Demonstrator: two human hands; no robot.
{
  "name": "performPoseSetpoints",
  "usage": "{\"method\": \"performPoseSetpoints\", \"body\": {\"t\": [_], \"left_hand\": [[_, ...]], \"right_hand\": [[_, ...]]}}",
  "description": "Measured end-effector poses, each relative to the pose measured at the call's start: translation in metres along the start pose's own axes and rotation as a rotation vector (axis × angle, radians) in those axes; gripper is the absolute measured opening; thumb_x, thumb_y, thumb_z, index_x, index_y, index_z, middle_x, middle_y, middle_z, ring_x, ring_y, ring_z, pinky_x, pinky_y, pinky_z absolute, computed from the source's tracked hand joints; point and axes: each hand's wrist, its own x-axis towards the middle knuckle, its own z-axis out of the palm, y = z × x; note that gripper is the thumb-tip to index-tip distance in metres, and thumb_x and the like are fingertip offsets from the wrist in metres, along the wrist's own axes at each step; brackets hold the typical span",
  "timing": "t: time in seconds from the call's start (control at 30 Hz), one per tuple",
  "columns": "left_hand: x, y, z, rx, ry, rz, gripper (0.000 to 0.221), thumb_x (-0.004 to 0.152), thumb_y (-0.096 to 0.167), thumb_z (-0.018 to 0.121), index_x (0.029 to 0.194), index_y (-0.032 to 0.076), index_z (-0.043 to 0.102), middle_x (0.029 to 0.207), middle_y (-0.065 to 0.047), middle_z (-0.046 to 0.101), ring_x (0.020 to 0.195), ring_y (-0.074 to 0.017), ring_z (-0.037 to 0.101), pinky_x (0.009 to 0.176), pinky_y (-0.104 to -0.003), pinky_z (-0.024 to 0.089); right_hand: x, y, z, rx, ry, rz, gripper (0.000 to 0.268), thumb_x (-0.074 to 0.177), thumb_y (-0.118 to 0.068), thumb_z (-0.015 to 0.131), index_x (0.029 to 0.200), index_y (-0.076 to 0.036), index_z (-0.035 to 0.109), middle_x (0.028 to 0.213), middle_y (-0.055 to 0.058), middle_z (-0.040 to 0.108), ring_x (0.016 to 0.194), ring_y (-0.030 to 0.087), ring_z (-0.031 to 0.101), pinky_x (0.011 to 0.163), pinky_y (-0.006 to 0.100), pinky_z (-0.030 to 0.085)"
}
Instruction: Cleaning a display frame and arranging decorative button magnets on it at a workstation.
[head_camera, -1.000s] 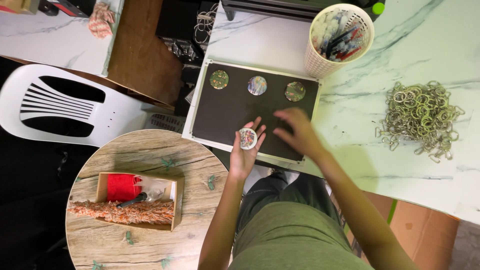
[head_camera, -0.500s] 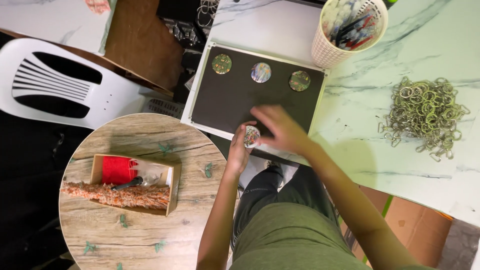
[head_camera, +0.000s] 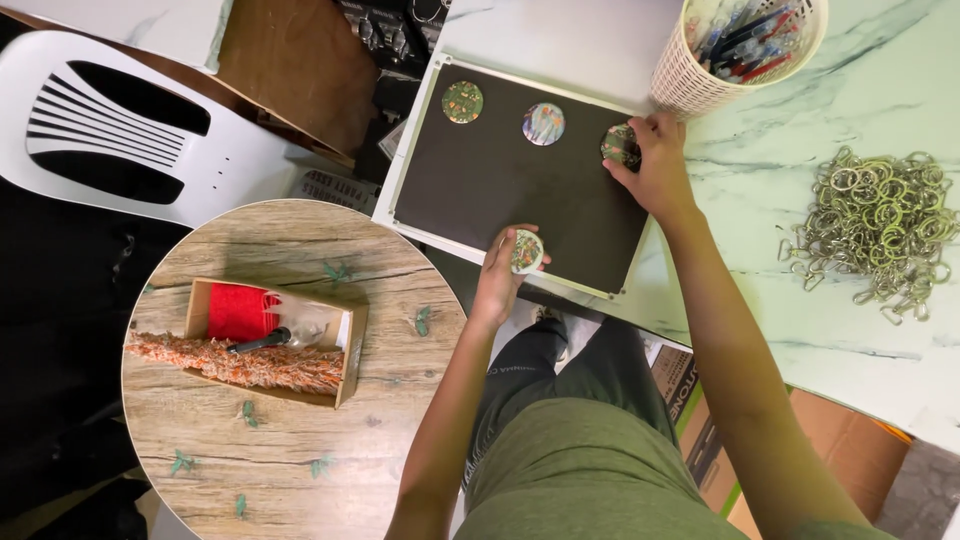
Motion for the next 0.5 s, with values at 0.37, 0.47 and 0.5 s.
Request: {"method": "performPoseSetpoints", "body": {"t": [0.37,0.47,0.5], "left_hand": [[0.001,0.005,0.000,-0.009,-0.007,0.000,0.044,0.112,0.037,0.040,0.125,0.000,0.059,0.103,-0.012,0.069,0.091,-0.0201,0.070,0.084,-0.034,0.056],[0.003,0.002,-0.001,-0.024,0.000,0.000,0.043,0.112,0.035,0.039,0.125,0.000,0.059,0.104,-0.013,0.069,0.090,-0.0204,0.070,0.084,-0.034,0.056],[0.002,0.000,-0.002,-0.031,0.002,-0.005,0.043,0.112,0.035,0.039,0.126,0.000,0.059,0.103,-0.014,0.069,0.090,-0.0206,0.070,0.084,-0.034,0.056]], "right_hand": [[0.007,-0.028,-0.014,-0.110,-0.058,-0.038,0.063,0.078,-0.019,0.091,0.131,0.002,0.065,0.127,0.018,0.053,0.116,0.040,0.049,0.100,0.048,0.047],[0.018,-0.055,-0.006,-0.185,-0.005,-0.086,0.067,0.078,-0.022,0.092,0.133,0.004,0.064,0.130,0.018,0.053,0.117,0.041,0.049,0.101,0.049,0.045],[0.021,-0.065,-0.001,-0.147,0.041,-0.121,0.071,0.079,-0.023,0.093,0.134,0.007,0.061,0.133,0.019,0.052,0.119,0.041,0.049,0.103,0.048,0.045]]}}
